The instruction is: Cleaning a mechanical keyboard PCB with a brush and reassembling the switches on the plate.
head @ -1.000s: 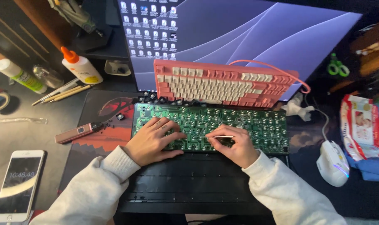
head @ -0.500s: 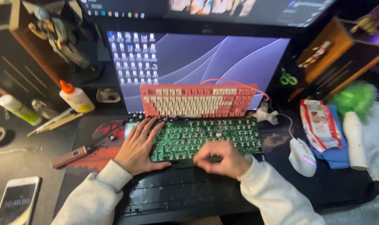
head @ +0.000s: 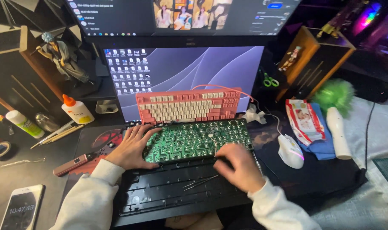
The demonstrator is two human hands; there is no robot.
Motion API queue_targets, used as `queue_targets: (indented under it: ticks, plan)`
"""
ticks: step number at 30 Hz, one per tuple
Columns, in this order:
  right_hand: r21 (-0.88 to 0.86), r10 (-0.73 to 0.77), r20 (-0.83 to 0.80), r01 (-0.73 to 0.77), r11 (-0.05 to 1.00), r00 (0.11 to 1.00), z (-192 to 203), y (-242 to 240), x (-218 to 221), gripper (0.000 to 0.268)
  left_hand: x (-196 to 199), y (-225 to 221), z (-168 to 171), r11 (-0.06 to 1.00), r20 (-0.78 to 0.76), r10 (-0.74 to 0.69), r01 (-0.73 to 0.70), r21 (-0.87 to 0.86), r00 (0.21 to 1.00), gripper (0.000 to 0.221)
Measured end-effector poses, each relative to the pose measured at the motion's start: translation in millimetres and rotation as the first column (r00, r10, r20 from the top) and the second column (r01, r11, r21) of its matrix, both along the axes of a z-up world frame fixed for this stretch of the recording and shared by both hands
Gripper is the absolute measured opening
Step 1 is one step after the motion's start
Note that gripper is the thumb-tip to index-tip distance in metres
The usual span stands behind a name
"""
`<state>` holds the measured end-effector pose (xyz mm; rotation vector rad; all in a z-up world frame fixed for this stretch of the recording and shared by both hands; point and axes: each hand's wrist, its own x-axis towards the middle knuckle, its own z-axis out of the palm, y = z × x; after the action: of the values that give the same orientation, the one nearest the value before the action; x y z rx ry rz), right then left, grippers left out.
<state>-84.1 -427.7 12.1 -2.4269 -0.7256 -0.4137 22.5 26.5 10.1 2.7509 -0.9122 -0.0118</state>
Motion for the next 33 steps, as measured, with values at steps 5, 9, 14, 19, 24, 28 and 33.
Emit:
queue_targets:
  ticks: [5,9,14,19,24,28,33]
  plan:
    - [-0.010,-0.547,-0.087,0.549,0.836,0.832,-18,-70,42,0.065,-3,-5,5,0.999,0.021,0.043,-0.043,-0.017,0.999,0.145]
    - [0.239,-0.262,-0.624,0.499,0.833,0.736,7,-77,40,0.084,-10,-6,4,0.999,0.146,0.026,-0.020,-0.042,0.989,0.143]
    - [0.335,-0.166,-0.677,0.502,0.797,0.716,24,-67,28,0.082,-23,-1,9,0.999,0.177,0.043,-0.039,-0.030,0.983,0.146]
    - [0.225,-0.251,-0.630,0.482,0.847,0.735,20,-76,16,0.079,-37,-2,11,0.999,0.094,0.032,-0.032,-0.002,0.995,0.141]
    - [-0.014,-0.522,0.256,0.543,0.840,0.814,-30,-178,25,0.047,-40,-1,14,0.999,0.062,0.034,-0.036,0.028,0.997,0.134]
    - [-0.177,-0.700,0.247,0.742,0.647,0.670,-43,-222,3,0.068,-46,-8,37,0.994,-0.032,0.053,-0.049,0.100,0.998,0.137]
    - [-0.121,-0.660,0.157,0.677,0.726,0.735,-50,-209,6,0.072,-4,-19,25,0.969,-0.009,0.198,-0.198,-0.148,0.980,0.098]
